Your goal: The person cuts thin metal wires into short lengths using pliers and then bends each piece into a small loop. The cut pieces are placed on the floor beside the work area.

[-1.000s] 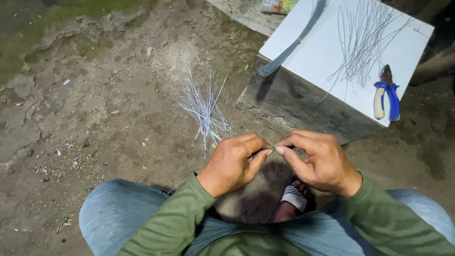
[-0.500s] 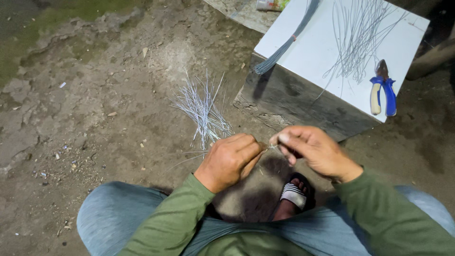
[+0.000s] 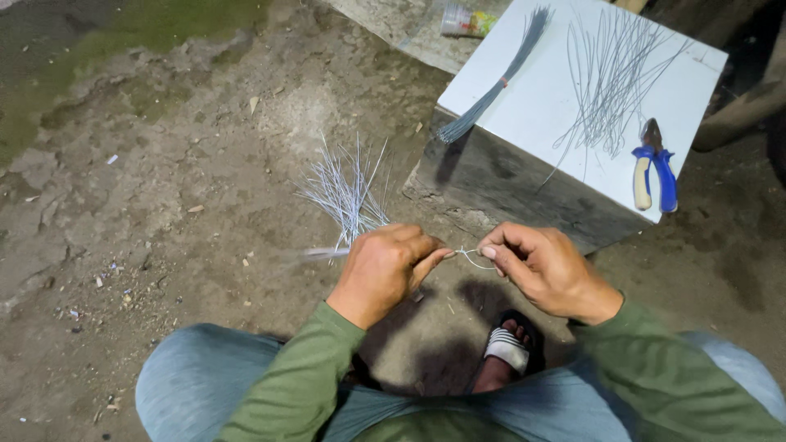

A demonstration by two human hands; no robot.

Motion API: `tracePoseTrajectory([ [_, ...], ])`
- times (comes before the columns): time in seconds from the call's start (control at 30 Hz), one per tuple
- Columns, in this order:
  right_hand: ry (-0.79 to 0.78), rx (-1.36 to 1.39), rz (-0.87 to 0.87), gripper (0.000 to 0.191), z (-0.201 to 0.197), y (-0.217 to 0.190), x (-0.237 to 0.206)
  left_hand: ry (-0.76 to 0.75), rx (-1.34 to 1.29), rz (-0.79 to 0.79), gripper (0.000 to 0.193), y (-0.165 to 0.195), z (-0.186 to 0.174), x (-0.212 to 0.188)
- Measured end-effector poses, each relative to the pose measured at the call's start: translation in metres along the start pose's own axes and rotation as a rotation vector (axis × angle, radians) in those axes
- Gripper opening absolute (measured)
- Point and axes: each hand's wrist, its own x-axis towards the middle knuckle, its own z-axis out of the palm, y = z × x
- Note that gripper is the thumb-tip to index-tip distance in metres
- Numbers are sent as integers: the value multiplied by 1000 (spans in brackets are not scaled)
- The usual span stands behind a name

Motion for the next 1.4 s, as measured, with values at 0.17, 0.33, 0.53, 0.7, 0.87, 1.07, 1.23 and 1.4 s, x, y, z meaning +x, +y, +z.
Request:
tracePoseTrajectory([
  [0.17, 260, 408, -37, 14, 16, 8, 9, 388, 129, 72, 21, 8, 1, 0],
  [0.33, 400, 314, -14, 13, 50, 5, 12, 193, -819, -784, 29, 16, 65, -14],
  [0.53, 399, -170, -250, 22, 16, 1, 15, 281, -1026, -860, 25, -11, 95, -30],
  [0.7, 753, -572, 215, 40, -83, 29, 20, 182, -817, -813, 26, -4, 67, -31],
  [0.87, 612, -765, 595, 69, -116, 57, 16, 133, -687, -607, 31, 17, 39, -29],
  [1.07, 514, -739, 687, 65, -111, 69, 16, 74, -730, -693, 27, 22, 21, -34],
  [1.23, 635, -456, 790, 61, -124, 80, 21, 64, -964, -748, 25, 13, 16, -31],
  [1.4, 859, -354, 354, 45, -105, 65, 8, 92, -858, -660, 23, 4, 0, -29],
])
